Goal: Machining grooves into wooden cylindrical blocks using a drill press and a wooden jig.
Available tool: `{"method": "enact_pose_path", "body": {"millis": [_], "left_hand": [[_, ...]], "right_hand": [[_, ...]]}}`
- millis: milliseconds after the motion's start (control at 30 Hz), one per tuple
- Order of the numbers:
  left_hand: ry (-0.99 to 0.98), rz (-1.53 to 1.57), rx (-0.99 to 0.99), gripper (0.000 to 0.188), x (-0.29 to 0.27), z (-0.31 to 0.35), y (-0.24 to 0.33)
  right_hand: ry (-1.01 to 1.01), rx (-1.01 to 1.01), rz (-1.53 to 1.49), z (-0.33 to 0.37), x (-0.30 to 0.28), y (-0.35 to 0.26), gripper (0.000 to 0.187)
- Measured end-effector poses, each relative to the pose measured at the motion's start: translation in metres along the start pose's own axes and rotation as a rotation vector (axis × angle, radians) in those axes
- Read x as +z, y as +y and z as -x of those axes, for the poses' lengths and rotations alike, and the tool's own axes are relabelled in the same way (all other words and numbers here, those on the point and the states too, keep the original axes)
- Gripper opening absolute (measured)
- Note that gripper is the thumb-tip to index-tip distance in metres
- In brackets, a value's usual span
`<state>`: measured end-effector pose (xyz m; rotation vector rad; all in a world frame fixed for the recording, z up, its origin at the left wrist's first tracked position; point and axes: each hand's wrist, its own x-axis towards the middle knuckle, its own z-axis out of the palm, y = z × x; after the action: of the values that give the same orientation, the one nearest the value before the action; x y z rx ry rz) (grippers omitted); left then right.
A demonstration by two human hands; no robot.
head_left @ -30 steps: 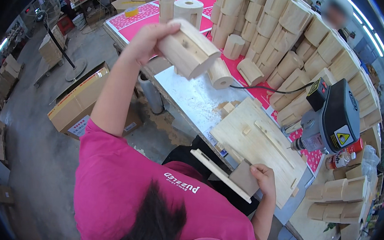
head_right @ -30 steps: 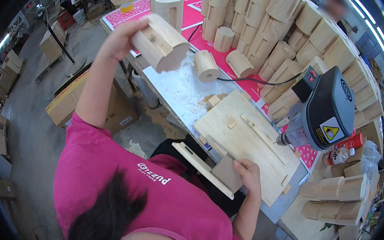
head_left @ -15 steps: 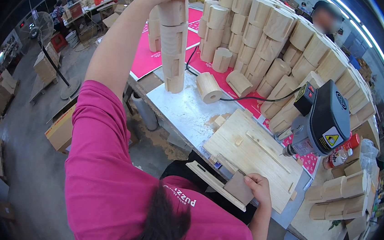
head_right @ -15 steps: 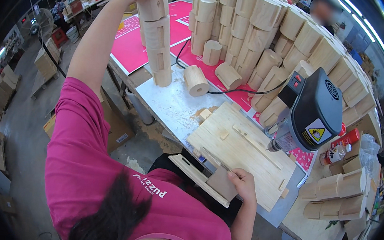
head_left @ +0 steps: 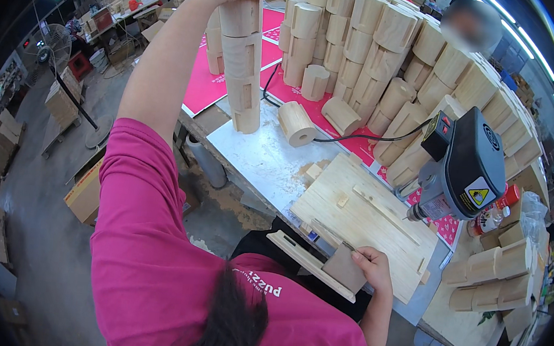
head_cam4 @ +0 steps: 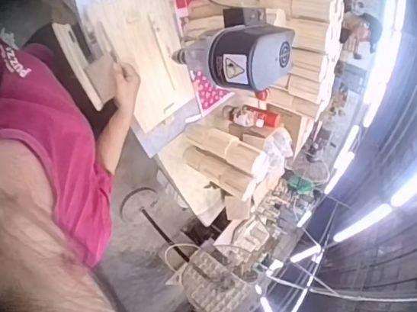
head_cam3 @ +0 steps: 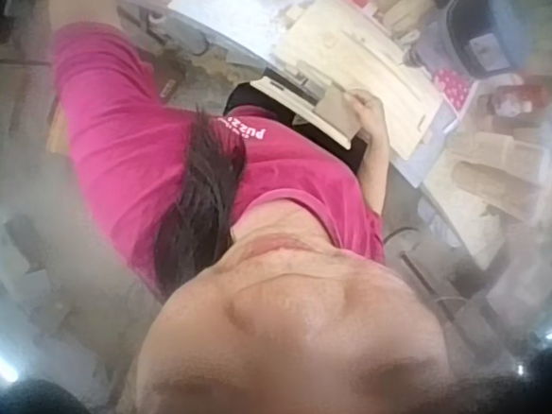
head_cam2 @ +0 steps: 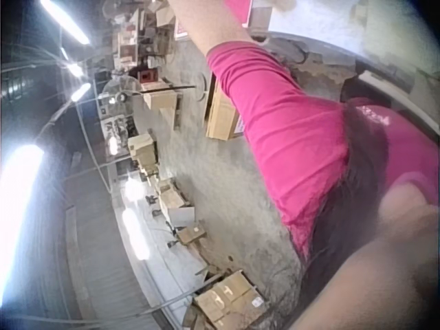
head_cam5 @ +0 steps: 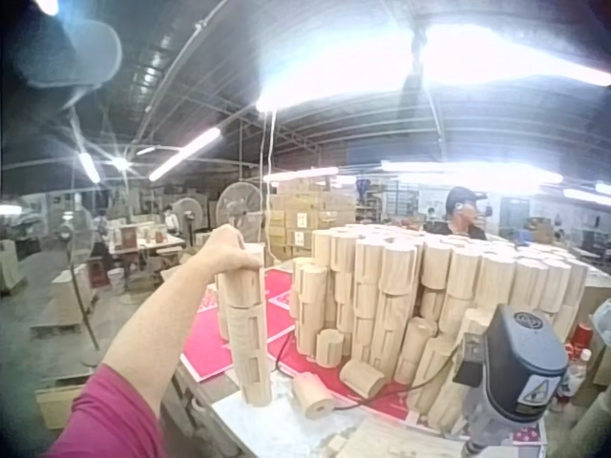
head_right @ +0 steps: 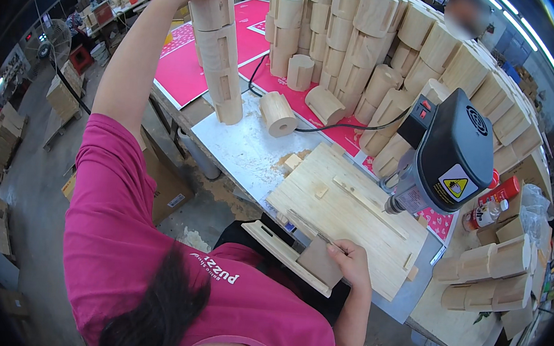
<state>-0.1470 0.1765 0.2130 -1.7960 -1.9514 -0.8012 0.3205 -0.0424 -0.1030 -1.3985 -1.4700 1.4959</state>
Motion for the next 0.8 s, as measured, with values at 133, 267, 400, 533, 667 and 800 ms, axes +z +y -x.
{"method": "enact_pose_path", "body": {"millis": [133,267,400,533,667,800], "left_hand": [[0.007,-0.011,0.017,0.047,0.009,-0.002,-0.004],[0.025,-0.037,0.049,0.046,0.012,-0.003,-0.005],[-0.014,-0.045,0.028,0.046,0.004,0.002,-0.002],[0.193,0.039,0.056,0.046,0.017,0.022,-0.001],[0.574,0.318,0.101,0.051,0.040,0.070,-0.008],[0.077,0.759,-0.265,0.128,0.134,0.144,-0.051]], "right_hand": [[-0.006,0.030,-0.011,0.003,0.000,-0.005,0.020],[-0.004,0.007,0.017,0.003,0.000,-0.005,0.021],[-0.006,0.046,0.017,0.003,-0.001,-0.004,0.020],[0.013,0.059,0.049,0.003,-0.001,-0.003,0.021],[0.012,0.056,0.061,0.003,-0.002,-0.002,0.021],[0.024,0.072,0.023,-0.001,0.000,-0.004,0.022]]}}
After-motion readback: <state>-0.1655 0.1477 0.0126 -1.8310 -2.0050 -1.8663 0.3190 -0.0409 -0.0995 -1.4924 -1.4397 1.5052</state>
